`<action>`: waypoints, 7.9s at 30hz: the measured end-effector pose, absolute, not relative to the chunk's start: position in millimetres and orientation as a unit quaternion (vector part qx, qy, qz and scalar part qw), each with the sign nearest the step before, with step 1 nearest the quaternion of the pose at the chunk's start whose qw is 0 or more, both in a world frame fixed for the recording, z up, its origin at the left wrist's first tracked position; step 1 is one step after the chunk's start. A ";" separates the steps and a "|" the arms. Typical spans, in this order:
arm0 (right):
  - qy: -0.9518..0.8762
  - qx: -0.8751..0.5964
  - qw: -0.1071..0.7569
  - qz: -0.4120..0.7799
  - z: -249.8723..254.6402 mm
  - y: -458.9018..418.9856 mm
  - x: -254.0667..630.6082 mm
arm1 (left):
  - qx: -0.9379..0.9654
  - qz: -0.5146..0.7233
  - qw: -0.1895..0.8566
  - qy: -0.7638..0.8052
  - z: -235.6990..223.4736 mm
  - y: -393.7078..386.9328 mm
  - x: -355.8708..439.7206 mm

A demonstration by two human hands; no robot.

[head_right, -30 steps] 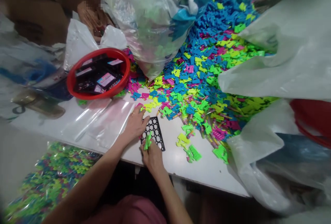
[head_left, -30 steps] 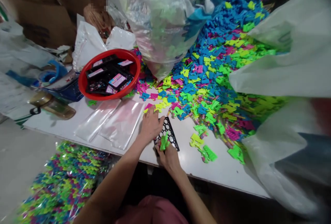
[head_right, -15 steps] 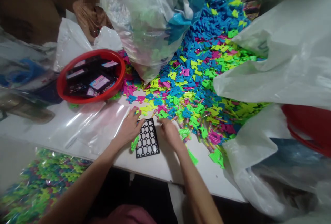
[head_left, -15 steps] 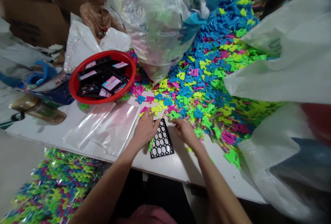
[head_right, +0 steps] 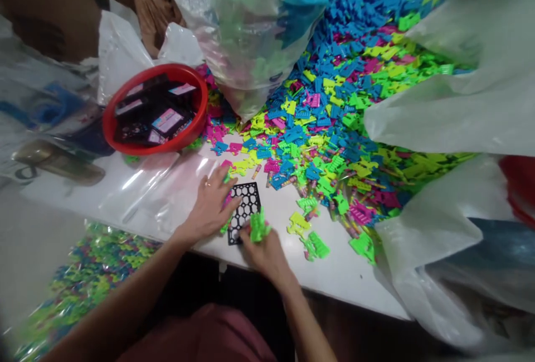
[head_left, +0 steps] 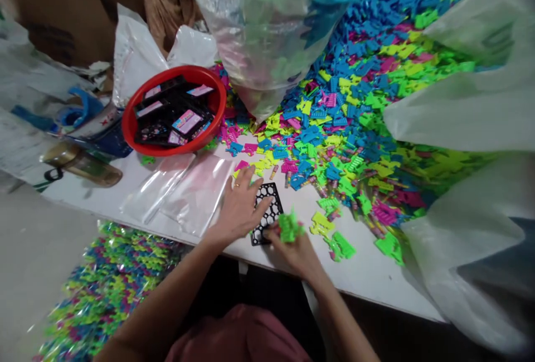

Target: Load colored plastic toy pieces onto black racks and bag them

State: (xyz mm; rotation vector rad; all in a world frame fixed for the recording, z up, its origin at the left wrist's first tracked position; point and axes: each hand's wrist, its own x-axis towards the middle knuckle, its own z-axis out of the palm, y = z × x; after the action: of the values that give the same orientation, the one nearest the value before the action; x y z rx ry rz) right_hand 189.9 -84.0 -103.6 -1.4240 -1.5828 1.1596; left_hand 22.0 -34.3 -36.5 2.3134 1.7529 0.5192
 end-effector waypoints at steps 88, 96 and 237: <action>-0.805 -0.545 0.142 0.187 -104.0 17.9 208.9 | 0.703 0.254 0.236 0.621 -63.5 2.9 36.5; -0.876 -0.481 0.037 -0.013 -109.8 -4.0 254.1 | 0.730 0.271 0.177 0.601 -55.9 1.4 33.1; -0.791 -0.420 0.407 0.180 -24.1 -62.7 242.9 | 0.494 0.378 0.634 0.461 -4.6 -45.9 62.7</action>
State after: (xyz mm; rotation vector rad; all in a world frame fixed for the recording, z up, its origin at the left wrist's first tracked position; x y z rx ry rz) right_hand 242.9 -62.7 -24.1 -1.0592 -1.9950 0.4534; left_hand 62.7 -45.9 -4.6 1.1286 1.0534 0.8640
